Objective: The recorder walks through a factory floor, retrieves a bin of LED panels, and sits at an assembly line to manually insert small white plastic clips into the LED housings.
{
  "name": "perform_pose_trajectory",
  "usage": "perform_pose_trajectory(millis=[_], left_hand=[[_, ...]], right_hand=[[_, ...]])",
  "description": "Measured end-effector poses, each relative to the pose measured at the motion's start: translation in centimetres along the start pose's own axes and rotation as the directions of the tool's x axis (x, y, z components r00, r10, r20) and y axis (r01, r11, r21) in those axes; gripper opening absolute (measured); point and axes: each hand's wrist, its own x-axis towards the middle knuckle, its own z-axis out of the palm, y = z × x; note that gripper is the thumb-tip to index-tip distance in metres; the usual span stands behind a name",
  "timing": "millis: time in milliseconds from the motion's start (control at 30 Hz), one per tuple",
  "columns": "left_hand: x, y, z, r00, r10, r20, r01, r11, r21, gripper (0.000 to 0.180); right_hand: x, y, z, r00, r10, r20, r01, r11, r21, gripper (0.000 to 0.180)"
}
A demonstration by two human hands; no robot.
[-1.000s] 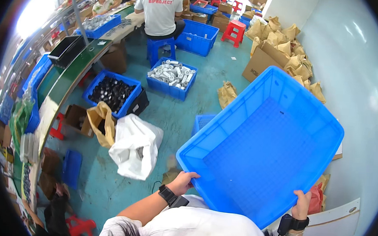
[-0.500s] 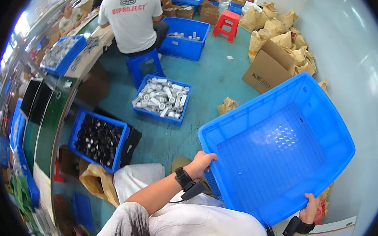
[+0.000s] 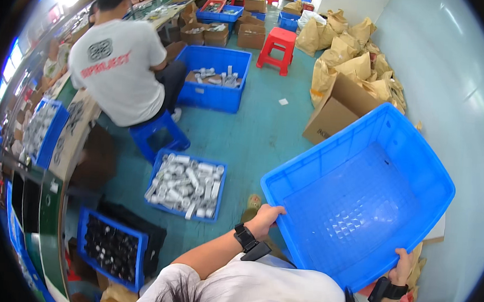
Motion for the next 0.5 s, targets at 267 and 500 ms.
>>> perform_pose_trajectory(millis=[267, 500], left_hand=[[8.7, 8.0, 1.0, 0.986, -0.167, -0.014, 0.167, 0.985, -0.037, 0.03], [15.1, 19.3, 2.3, 0.996, -0.082, -0.03, 0.079, 0.993, -0.083, 0.021]], right_hand=[[9.9, -4.6, 8.6, 0.989, 0.111, -0.101, -0.121, 0.987, -0.101, 0.047], [18.0, -7.5, 17.1, 0.994, 0.03, -0.102, -0.033, 0.999, -0.029, 0.049]])
